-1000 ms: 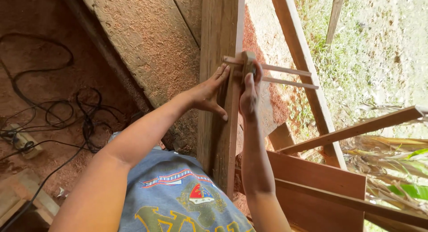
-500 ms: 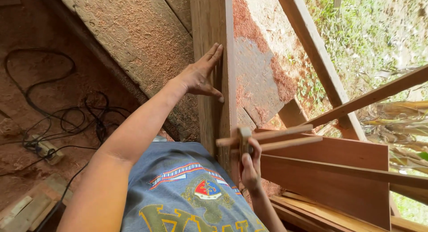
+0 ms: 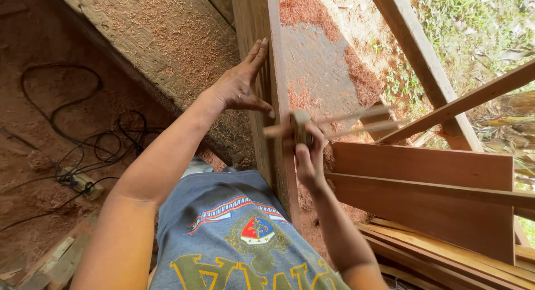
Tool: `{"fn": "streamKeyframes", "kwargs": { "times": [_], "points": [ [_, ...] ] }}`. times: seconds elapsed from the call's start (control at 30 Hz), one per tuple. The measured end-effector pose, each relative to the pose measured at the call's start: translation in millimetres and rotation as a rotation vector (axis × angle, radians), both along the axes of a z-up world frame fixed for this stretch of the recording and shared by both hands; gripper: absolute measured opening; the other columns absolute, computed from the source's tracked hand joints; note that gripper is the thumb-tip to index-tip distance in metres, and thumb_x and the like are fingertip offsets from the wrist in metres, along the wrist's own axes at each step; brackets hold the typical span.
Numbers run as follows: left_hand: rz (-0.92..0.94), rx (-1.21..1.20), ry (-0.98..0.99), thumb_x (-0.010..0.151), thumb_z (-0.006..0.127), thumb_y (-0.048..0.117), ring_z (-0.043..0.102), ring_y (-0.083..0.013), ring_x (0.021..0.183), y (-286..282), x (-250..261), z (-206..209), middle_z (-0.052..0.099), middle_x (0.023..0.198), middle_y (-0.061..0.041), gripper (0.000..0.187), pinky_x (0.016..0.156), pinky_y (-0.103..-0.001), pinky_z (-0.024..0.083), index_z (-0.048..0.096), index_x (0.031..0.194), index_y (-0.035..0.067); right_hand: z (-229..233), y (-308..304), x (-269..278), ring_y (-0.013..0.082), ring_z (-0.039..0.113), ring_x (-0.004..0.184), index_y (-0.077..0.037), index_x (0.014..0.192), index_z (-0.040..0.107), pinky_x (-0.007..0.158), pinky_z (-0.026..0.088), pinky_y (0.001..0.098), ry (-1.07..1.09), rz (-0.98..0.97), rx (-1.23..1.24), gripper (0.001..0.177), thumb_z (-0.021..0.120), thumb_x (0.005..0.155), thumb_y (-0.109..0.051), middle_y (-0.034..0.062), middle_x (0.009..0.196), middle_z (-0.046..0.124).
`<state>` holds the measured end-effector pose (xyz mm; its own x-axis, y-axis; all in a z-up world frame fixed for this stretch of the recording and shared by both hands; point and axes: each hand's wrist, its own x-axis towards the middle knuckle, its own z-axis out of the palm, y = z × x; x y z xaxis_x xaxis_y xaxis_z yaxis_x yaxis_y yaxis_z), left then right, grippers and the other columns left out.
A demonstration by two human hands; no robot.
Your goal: Measuring a wooden plank with a tape measure and marking it using a pen and a marking gauge.
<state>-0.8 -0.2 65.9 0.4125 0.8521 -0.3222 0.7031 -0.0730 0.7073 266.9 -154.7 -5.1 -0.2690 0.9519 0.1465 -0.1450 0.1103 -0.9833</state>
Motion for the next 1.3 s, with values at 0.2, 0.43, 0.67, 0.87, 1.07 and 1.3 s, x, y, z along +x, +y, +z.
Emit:
{"fn": "streamKeyframes", "kwargs": {
  "times": [0.2, 0.43, 0.67, 0.87, 1.07, 1.3],
  "points": [
    [-0.080, 0.229, -0.033, 0.049, 0.098, 0.064, 0.027, -0.0407, 0.156, -0.6, -7.7, -31.7, 0.002, 0.175, -0.011, 0.163, 0.121, -0.052, 0.030, -0.016, 0.161, 0.033, 4.0, 137.5, -50.9, 0.0227, 0.057, 0.130, -0.019, 0.159, 0.030, 0.111, 0.053, 0.0400, -0.190, -0.063, 0.187, 0.048, 0.046, 0.116, -0.035, 0.0148, 0.147, 0.052],
    [-0.031, 0.225, -0.087, 0.047, 0.102, 0.061, 0.042, -0.0432, 0.145, 0.8, -4.2, -16.8, 0.014, 0.170, -0.018, 0.166, 0.117, -0.051, 0.041, -0.012, 0.162, 0.021, 12.2, 171.0, -68.2, 0.0216, 0.055, 0.131, -0.021, 0.161, 0.033, 0.115, 0.054, 0.0433, -0.005, -0.026, 0.172, 0.051, 0.052, 0.116, -0.038, 0.0102, 0.144, 0.050],
    [-0.088, 0.090, 0.049, 0.047, 0.096, 0.071, 0.005, -0.0379, 0.157, -60.4, 21.9, 9.5, -0.015, 0.170, -0.019, 0.174, 0.124, -0.054, 0.018, -0.024, 0.156, 0.008, 6.4, 175.4, -65.3, 0.0221, 0.057, 0.132, -0.025, 0.160, 0.036, 0.109, 0.061, 0.0449, -0.010, -0.040, 0.152, 0.049, 0.049, 0.114, -0.037, 0.0092, 0.147, 0.049],
    [-0.061, 0.331, -0.355, 0.051, 0.097, 0.063, 0.000, -0.0473, 0.156, -144.5, 45.8, -53.8, -0.011, 0.165, -0.032, 0.168, 0.125, -0.053, 0.022, -0.013, 0.159, -0.001, 16.2, 167.6, -69.9, 0.0235, 0.057, 0.129, -0.024, 0.160, 0.037, 0.108, 0.059, 0.0441, 0.173, 0.014, 0.035, 0.046, 0.050, 0.116, -0.029, 0.0112, 0.147, 0.050],
    [-0.056, 0.135, -0.278, 0.054, 0.096, 0.060, 0.010, -0.0432, 0.158, -138.5, 43.7, -33.2, -0.008, 0.170, -0.034, 0.163, 0.124, -0.042, 0.031, -0.010, 0.161, -0.002, 27.9, 90.3, -44.9, 0.0200, 0.057, 0.125, -0.021, 0.159, 0.037, 0.110, 0.054, 0.0370, 0.147, -0.003, 0.033, 0.045, 0.049, 0.115, -0.022, 0.0089, 0.143, 0.053],
    [-0.066, 0.242, -0.303, 0.052, 0.099, 0.057, 0.005, -0.0461, 0.158, -135.6, 43.6, -33.1, 0.002, 0.168, -0.032, 0.163, 0.124, -0.049, 0.028, -0.008, 0.162, 0.004, 34.7, 5.5, -19.5, 0.0204, 0.056, 0.126, -0.019, 0.156, 0.035, 0.109, 0.053, 0.0375, 0.152, -0.015, -0.048, 0.046, 0.050, 0.113, -0.018, 0.0095, 0.141, 0.053]
  ]
}}
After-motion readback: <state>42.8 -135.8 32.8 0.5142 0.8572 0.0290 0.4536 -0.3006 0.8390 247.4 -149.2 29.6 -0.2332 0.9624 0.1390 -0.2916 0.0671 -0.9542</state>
